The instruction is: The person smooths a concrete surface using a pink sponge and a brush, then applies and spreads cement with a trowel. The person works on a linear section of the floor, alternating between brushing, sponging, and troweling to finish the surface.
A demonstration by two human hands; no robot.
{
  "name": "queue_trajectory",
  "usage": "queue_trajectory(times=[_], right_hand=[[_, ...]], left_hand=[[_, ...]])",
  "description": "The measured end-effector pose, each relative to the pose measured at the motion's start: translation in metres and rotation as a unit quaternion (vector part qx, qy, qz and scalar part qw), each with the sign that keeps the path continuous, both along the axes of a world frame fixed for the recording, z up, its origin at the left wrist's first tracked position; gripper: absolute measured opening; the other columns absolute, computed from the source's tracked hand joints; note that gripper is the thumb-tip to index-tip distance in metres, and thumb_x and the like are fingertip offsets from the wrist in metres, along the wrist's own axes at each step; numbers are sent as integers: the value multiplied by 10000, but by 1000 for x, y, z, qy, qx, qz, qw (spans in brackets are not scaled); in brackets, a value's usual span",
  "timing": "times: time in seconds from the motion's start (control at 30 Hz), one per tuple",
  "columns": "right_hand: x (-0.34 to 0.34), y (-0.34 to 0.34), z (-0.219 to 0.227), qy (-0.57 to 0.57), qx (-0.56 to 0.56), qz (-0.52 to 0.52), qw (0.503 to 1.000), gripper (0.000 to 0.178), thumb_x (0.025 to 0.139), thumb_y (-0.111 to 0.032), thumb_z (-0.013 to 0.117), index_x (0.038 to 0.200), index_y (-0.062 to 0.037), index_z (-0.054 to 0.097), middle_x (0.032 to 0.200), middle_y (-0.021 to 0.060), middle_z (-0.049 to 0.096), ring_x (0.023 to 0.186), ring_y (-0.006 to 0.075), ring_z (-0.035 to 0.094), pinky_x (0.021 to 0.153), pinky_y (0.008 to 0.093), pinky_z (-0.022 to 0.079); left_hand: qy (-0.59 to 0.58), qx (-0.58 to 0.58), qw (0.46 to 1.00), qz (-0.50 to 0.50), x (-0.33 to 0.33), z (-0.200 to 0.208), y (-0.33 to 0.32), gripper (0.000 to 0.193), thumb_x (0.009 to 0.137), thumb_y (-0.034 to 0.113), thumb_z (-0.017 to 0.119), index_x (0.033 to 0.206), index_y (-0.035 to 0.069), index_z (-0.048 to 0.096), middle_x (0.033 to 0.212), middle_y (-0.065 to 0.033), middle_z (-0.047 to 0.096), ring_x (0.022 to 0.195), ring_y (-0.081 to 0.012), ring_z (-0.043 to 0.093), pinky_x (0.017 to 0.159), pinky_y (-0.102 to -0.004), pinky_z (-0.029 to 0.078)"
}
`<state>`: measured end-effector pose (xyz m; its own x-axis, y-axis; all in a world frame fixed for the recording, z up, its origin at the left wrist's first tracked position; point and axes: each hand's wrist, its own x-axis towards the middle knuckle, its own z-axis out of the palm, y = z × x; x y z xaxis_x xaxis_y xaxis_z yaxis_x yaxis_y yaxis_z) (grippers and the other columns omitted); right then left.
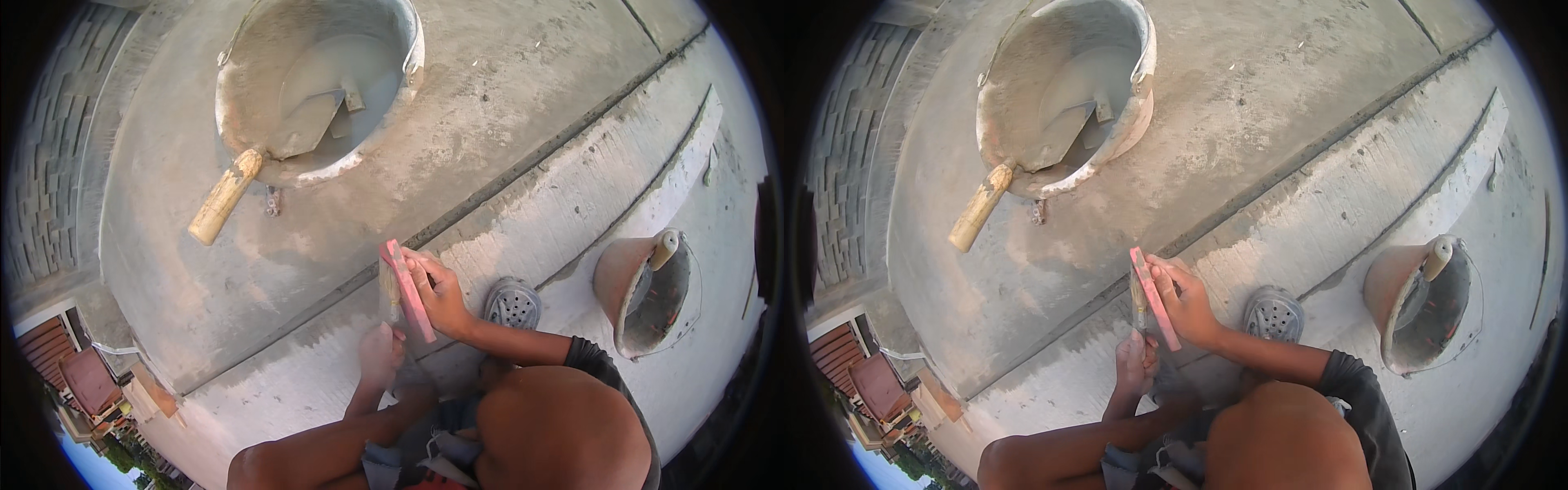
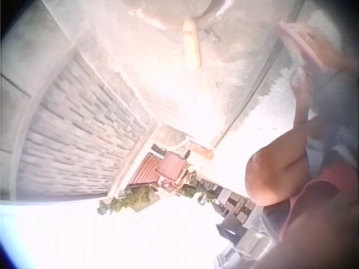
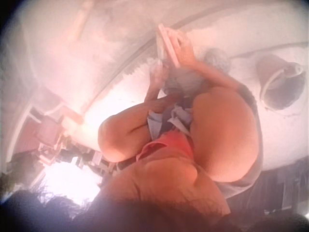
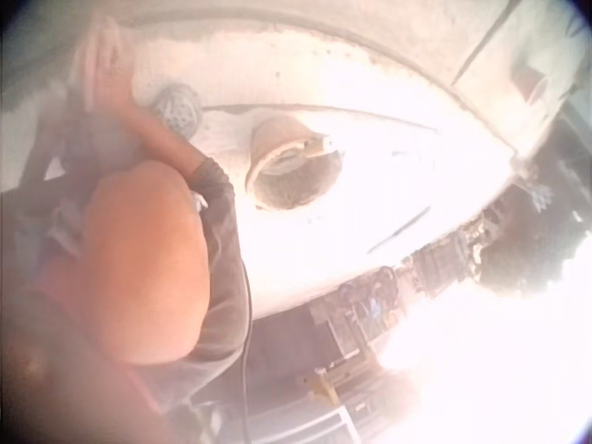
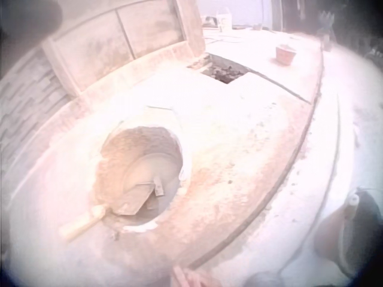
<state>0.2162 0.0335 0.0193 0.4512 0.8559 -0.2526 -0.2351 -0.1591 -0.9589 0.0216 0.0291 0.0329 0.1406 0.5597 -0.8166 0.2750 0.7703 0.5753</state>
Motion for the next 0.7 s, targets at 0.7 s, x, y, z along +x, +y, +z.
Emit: queue_trajectory(times=[0.7], right_hand=[[88, -46, -13, 334, -47, -124, 933, 319, 1083, -196, 533, 1380, -81, 516, 1208, 50, 648, 1073, 145, 666, 865, 325, 600]], left_hand=[[62, 262, 960, -71, -38, -55, -35, 334, 1055, 297, 616, 909, -2, 647, 633, 48, 486, 529, -30, 402, 473, -226, 289]])
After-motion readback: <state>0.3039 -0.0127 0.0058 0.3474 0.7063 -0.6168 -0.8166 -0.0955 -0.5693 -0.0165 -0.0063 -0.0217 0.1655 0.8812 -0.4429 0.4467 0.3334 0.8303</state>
